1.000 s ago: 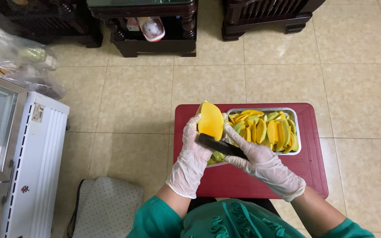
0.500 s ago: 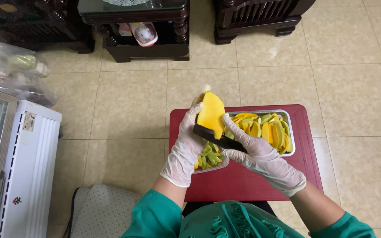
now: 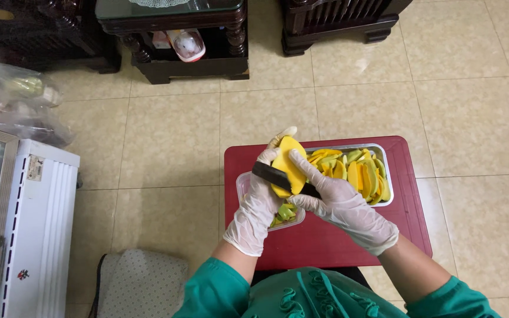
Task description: Peeling and slicing mangoes using a knife on a small table
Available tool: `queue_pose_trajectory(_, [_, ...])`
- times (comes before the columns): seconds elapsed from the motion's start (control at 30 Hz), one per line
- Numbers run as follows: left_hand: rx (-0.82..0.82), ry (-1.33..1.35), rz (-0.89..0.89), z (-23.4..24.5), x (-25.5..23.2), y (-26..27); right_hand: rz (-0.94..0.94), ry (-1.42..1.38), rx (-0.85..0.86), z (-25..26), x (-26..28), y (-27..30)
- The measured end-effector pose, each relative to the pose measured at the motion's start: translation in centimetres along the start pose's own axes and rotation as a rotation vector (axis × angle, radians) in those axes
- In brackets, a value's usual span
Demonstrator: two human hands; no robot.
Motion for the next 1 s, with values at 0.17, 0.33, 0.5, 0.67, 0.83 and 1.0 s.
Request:
queue_pose_trajectory(0.17, [-0.043,0.025,-0.022,-1.3,-1.8,1.7,-0.061,-0.026,0.025,0.9,0.7,0.8])
queue_pose_trajectory(0.33, [-0.055,-0.010,-0.038,0.6,-1.7,1.1,-0.105,0.013,0.039,0.9,0.6,0.8])
queue_pose_trajectory(0.5, [-0.034,0.116,0.059,2.5,-0.3,0.2,-0.116,-0.006,0.057,0.2,0.7,-0.2])
queue_pose_trajectory(0.67, [-0.013,0.073,0.074,4.5,0.2,-0.1,-0.134,-0.061,0.036,-1.7,-1.7,-1.8])
queue_pose_trajectory(0.83, [0.024,0.027,0.085,4.4,-0.2,0.2,-0.135,-0.142,0.020,-2.1,-2.7,-2.0])
queue_pose_trajectory(1.0, [-0.039,0.026,0.136,6.4,-0.2,-1.4,-0.011,-0.255,0.103,-1.8,-2.4,-1.5])
Point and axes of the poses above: each hand's wrist, its own y-axis away from the middle knuckle, its own z-axis out of the back of the hand, x = y × z, the point moved 2 cm from there along -y, towards the middle knuckle, and after that the axes turned 6 degrees about -x, right-handed, at the moved point
